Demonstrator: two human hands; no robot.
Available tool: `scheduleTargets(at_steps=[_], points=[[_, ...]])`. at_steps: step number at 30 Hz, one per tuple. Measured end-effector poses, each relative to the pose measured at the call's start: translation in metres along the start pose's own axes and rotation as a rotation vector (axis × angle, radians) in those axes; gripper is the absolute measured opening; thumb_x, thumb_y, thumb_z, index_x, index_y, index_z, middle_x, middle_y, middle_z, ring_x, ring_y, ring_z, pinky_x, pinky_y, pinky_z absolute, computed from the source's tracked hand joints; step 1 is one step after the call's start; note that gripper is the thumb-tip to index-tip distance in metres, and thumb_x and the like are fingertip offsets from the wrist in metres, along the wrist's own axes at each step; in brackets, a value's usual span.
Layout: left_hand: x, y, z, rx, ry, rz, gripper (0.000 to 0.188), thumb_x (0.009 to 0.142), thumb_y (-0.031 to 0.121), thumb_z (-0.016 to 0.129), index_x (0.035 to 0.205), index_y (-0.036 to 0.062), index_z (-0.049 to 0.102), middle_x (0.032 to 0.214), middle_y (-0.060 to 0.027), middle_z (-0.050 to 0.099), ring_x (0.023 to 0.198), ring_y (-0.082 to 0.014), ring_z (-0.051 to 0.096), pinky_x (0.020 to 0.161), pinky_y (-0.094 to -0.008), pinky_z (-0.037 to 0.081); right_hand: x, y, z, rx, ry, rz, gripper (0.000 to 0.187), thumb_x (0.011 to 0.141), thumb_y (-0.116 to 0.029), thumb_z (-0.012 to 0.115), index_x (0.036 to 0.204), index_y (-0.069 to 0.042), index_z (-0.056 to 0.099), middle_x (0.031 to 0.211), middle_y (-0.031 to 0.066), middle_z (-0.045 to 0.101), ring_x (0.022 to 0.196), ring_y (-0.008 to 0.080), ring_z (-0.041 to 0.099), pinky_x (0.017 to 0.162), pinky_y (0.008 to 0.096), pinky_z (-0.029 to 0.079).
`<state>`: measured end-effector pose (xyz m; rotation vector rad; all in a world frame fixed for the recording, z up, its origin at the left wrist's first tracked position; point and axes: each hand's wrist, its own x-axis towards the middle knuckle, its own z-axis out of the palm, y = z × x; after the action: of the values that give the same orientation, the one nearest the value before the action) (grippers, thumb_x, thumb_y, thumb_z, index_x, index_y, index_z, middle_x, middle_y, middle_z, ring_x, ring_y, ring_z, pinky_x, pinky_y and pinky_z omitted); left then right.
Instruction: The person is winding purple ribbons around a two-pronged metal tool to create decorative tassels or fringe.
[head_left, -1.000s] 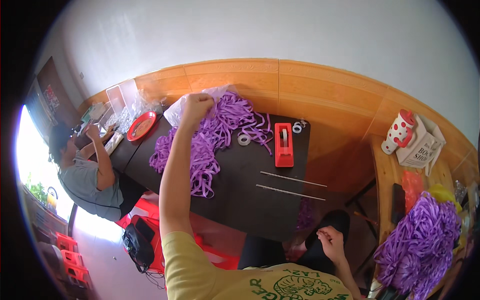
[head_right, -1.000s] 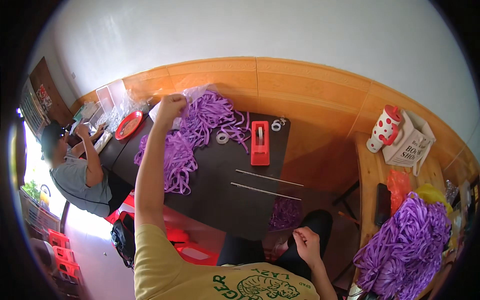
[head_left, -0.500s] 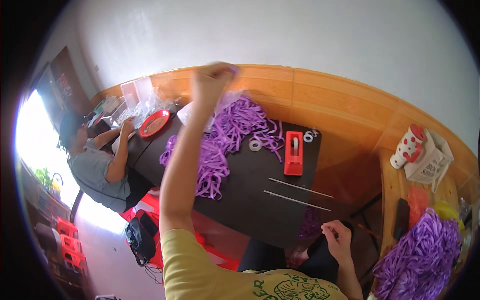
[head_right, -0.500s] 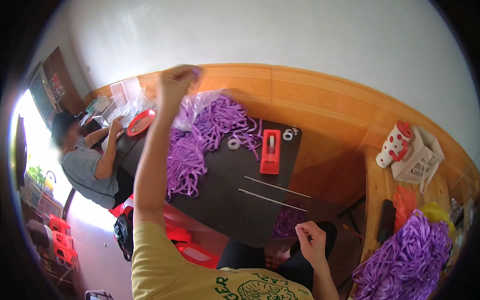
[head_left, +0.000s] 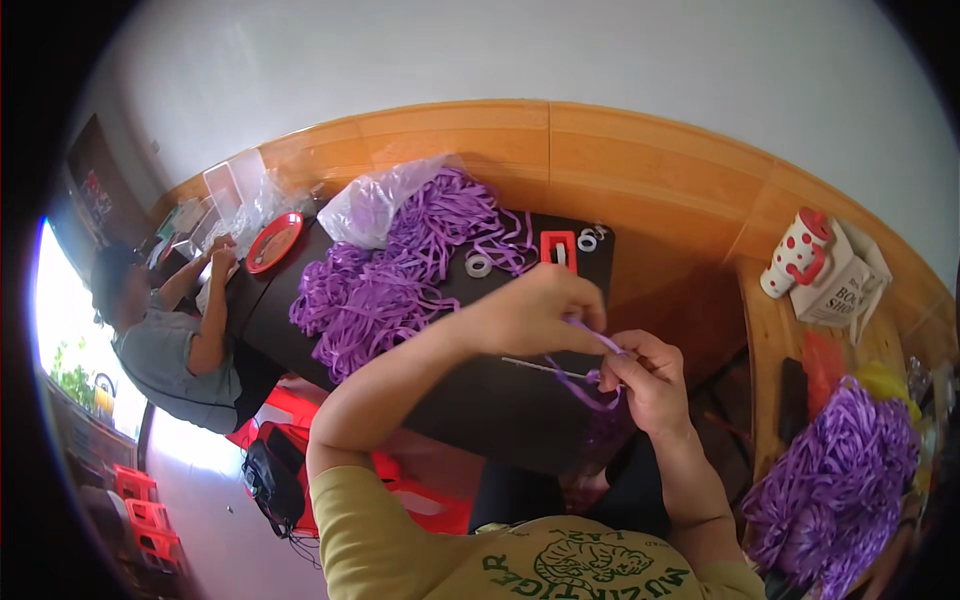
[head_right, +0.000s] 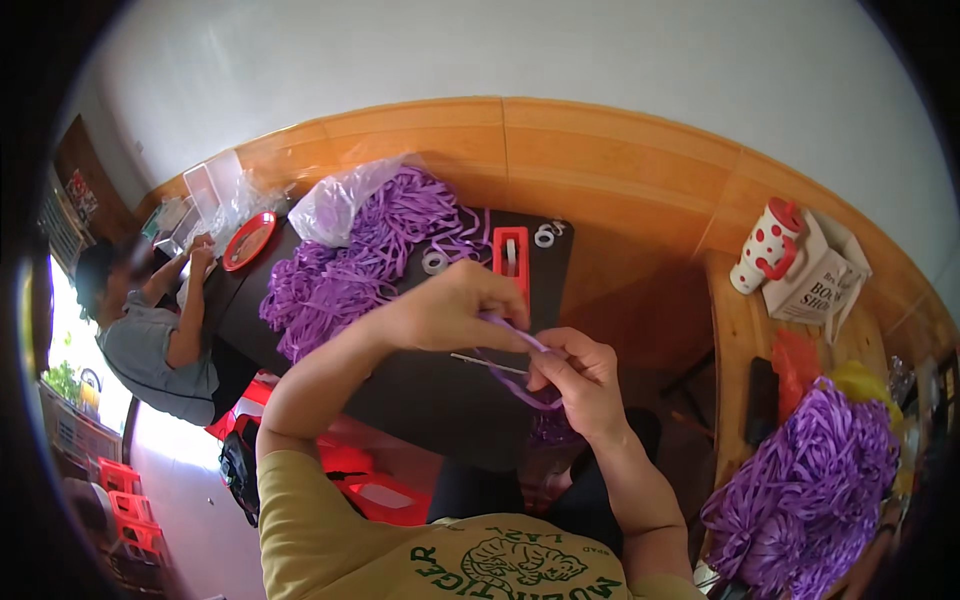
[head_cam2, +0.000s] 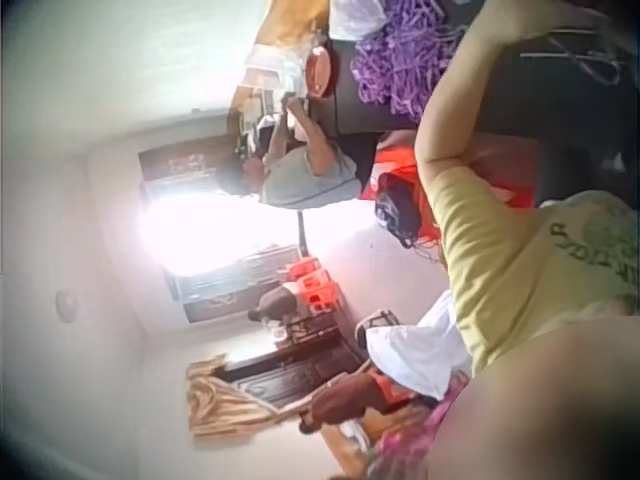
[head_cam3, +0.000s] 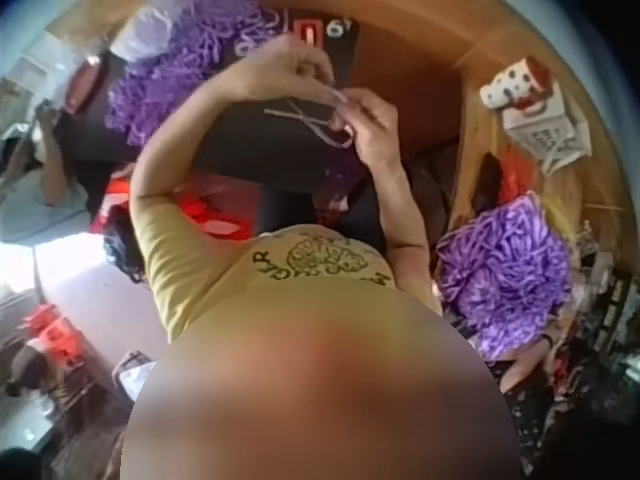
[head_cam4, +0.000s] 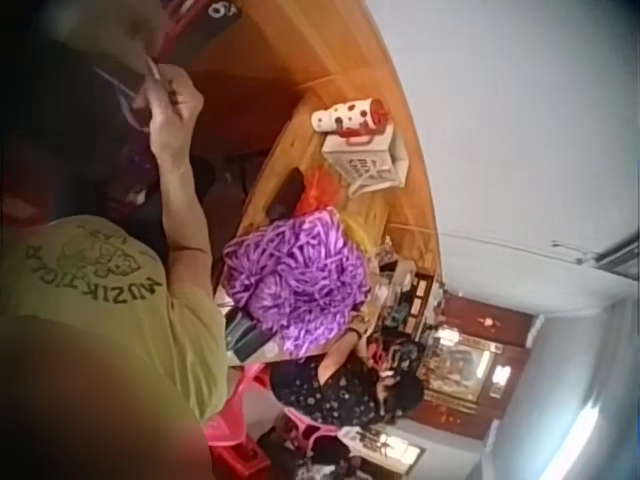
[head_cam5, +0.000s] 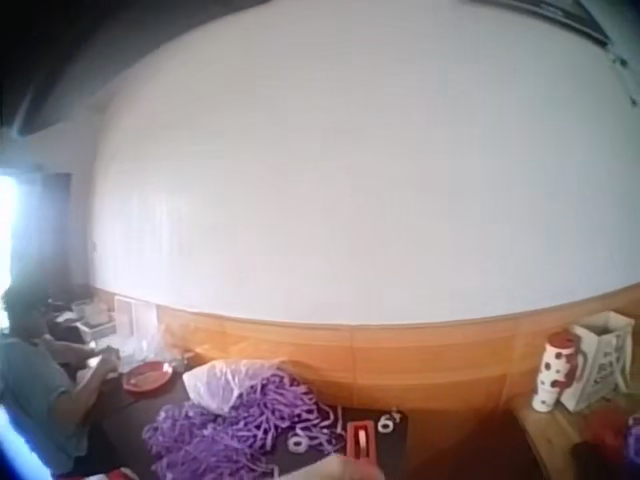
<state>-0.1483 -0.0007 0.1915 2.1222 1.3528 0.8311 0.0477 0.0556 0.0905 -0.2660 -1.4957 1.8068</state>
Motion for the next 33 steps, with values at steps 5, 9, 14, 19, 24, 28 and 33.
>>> scheduleTargets(at_steps=[5, 9, 14, 19, 24, 28, 33], points=[[-0.029, -0.047, -0.014, -0.359, -0.15, -0.231, 0.019, 0.079, 0.018, 0.073, 0.087, 0.0007, 0.068, 0.061, 0.002, 0.058, 0.054, -0.0048, 0.051, 0.049, -0.0199, 0.039, -0.013, -0.01, -0.016, 0.041, 0.057, -0.092, 0.013, 0.086, 0.001, 0.052, 0.096, 0.004, 0.059, 0.064, 0.0073, 0.054, 0.056, 0.0143, 0.051, 0.055, 0.0265, 0.044], [-0.052, -0.07, -0.016, -0.489, -0.162, -0.444, 0.016, 0.079, 0.011, 0.072, 0.089, -0.0006, 0.068, 0.063, 0.0009, 0.059, 0.052, -0.0043, 0.05, 0.047, -0.0183, 0.038, -0.03, -0.025, -0.04, 0.191, 0.061, -0.221, 0.012, 0.088, -0.005, 0.052, 0.096, 0.001, 0.058, 0.06, 0.0045, 0.045, 0.053, 0.0142, 0.043, 0.05, 0.0275, 0.036], [-0.06, -0.061, 0.028, -0.769, 0.005, -0.476, 0.01, 0.08, 0.007, 0.07, 0.087, -0.0005, 0.069, 0.063, -0.0006, 0.061, 0.051, -0.0038, 0.051, 0.046, -0.018, 0.038, -0.069, -0.017, -0.083, 0.173, 0.172, -0.197, 0.013, 0.089, -0.009, 0.055, 0.098, 0.0, 0.058, 0.063, 0.004, 0.047, 0.057, 0.0128, 0.043, 0.052, 0.0272, 0.035], [-0.043, -0.013, 0.12, -0.756, 0.164, -0.487, 0.011, 0.082, 0.007, 0.069, 0.089, 0.0002, 0.068, 0.065, 0.0005, 0.061, 0.054, -0.0031, 0.052, 0.048, -0.0169, 0.039, -0.1, 0.006, -0.105, -0.634, 0.532, -0.154, 0.038, 0.076, 0.003, 0.062, 0.114, 0.001, 0.057, 0.107, 0.0105, 0.058, 0.1, 0.0183, 0.056, 0.083, 0.0282, 0.044], [-0.028, 0.006, 0.189, -0.862, 0.103, -0.536, 0.009, 0.082, 0.003, 0.068, 0.089, -0.0022, 0.066, 0.067, 0.0, 0.061, 0.06, -0.0031, 0.053, 0.052, -0.0184, 0.041, -0.094, -0.007, -0.079, -0.5, -0.06, -0.129, 0.053, 0.069, 0.002, 0.062, 0.121, 0.0, 0.053, 0.124, 0.0158, 0.054, 0.118, 0.028, 0.048, 0.101, 0.0373, 0.034], [-0.025, 0.0, 0.212, -0.837, 0.115, -0.443, 0.008, 0.082, 0.002, 0.067, 0.089, -0.0024, 0.066, 0.069, -0.0013, 0.061, 0.062, -0.0043, 0.054, 0.053, -0.0191, 0.042, -0.096, -0.008, -0.092, -0.606, -0.266, -0.064, 0.047, 0.072, -0.004, 0.062, 0.118, 0.003, 0.056, 0.1, 0.0138, 0.062, 0.1, 0.0233, 0.057, 0.088, 0.0348, 0.041], [-0.025, -0.002, 0.212, -0.997, 0.065, -0.472, 0.01, 0.083, 0.002, 0.065, 0.093, -0.0027, 0.065, 0.07, -0.0031, 0.062, 0.061, -0.0057, 0.055, 0.054, -0.019, 0.042, -0.11, 0.002, -0.107, -0.278, -0.284, 0.081, 0.035, 0.078, 0.003, 0.059, 0.113, 0.002, 0.058, 0.08, 0.0076, 0.063, 0.071, 0.0129, 0.059, 0.07, 0.0267, 0.047]])
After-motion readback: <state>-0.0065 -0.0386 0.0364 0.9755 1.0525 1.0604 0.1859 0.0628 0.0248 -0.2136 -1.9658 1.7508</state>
